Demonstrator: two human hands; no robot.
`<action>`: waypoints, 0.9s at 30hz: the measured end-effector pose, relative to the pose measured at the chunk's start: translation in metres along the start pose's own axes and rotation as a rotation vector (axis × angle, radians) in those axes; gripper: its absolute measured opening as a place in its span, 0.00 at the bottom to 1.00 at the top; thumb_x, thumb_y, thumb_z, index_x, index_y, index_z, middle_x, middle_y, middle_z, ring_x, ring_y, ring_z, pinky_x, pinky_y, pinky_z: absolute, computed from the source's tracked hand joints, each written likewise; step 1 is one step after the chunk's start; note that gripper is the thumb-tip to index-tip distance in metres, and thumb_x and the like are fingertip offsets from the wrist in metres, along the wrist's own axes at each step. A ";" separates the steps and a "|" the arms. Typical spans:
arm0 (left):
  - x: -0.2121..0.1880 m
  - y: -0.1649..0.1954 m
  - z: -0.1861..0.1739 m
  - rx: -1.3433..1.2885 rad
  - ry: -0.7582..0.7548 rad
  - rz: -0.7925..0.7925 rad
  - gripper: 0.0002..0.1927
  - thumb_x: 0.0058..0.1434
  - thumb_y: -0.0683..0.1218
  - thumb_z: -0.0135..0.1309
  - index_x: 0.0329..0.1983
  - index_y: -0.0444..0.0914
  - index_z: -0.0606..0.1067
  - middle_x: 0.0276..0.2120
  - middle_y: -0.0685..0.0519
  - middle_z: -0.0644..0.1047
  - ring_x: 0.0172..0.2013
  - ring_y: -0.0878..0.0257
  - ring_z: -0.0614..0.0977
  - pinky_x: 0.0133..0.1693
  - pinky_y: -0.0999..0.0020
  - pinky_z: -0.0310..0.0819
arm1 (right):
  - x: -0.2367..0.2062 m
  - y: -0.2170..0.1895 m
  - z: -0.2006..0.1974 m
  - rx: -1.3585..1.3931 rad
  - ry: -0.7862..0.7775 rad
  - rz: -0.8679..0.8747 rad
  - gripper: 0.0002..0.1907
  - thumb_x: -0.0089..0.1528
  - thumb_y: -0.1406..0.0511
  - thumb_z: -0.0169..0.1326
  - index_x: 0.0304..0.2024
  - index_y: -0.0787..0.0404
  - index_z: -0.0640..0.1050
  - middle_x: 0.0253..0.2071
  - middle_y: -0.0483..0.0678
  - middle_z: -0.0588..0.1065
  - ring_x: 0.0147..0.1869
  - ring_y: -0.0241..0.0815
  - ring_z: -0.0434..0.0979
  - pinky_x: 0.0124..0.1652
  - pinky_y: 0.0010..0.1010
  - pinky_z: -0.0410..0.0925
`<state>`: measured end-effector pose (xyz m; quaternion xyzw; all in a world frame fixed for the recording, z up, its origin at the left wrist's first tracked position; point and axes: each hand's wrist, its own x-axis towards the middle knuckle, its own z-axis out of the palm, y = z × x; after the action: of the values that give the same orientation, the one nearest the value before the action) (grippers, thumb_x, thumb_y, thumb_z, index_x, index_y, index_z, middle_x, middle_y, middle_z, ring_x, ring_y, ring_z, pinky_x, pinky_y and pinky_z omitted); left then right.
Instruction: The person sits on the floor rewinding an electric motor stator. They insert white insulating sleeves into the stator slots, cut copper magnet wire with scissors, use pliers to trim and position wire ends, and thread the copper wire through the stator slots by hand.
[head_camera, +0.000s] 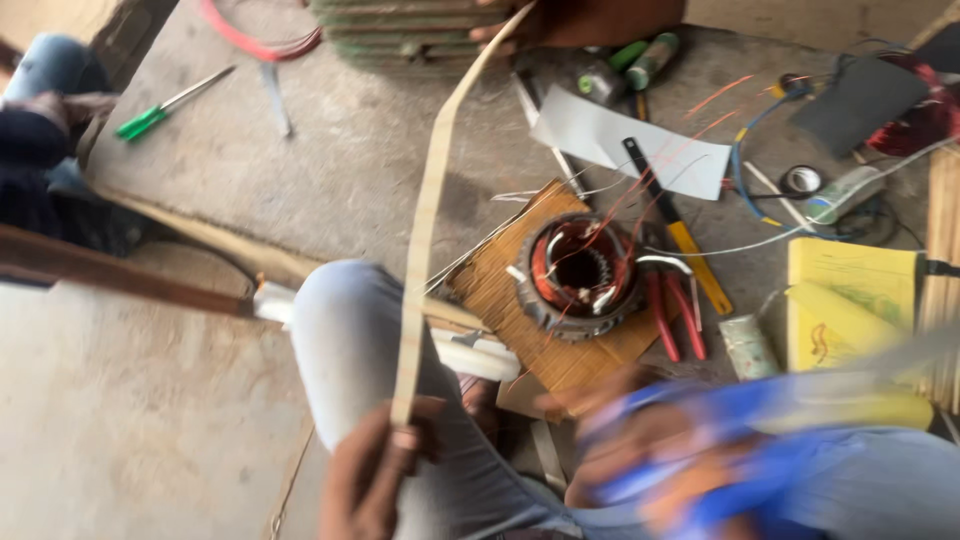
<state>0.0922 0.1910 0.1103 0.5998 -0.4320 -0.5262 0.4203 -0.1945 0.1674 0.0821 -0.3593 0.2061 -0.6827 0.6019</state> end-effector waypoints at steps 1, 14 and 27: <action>-0.006 -0.003 0.008 -0.067 -0.062 0.055 0.15 0.69 0.44 0.48 0.49 0.30 0.80 0.29 0.50 0.81 0.32 0.65 0.81 0.36 0.72 0.72 | -0.006 0.021 0.024 0.058 -0.065 0.068 0.10 0.73 0.62 0.59 0.53 0.53 0.72 0.57 0.42 0.71 0.57 0.38 0.70 0.55 0.36 0.61; 0.007 -0.014 -0.038 -0.602 -0.301 0.142 0.35 0.68 0.57 0.50 0.71 0.32 0.62 0.66 0.40 0.72 0.67 0.53 0.74 0.66 0.56 0.62 | 0.063 0.075 0.096 0.372 -0.259 0.237 0.17 0.64 0.65 0.62 0.49 0.67 0.71 0.45 0.52 0.70 0.49 0.47 0.71 0.45 0.30 0.65; 0.056 0.060 -0.013 -0.549 -0.132 0.077 0.15 0.71 0.44 0.50 0.58 0.35 0.75 0.32 0.55 0.76 0.27 0.75 0.71 0.26 0.80 0.62 | -0.035 0.025 0.052 -0.372 -0.005 0.164 0.21 0.55 0.75 0.64 0.49 0.64 0.73 0.45 0.56 0.78 0.46 0.50 0.81 0.47 0.44 0.73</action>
<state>0.1044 0.1217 0.1538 0.4112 -0.3222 -0.6450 0.5578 -0.1386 0.2046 0.0894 -0.4481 0.3559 -0.5806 0.5792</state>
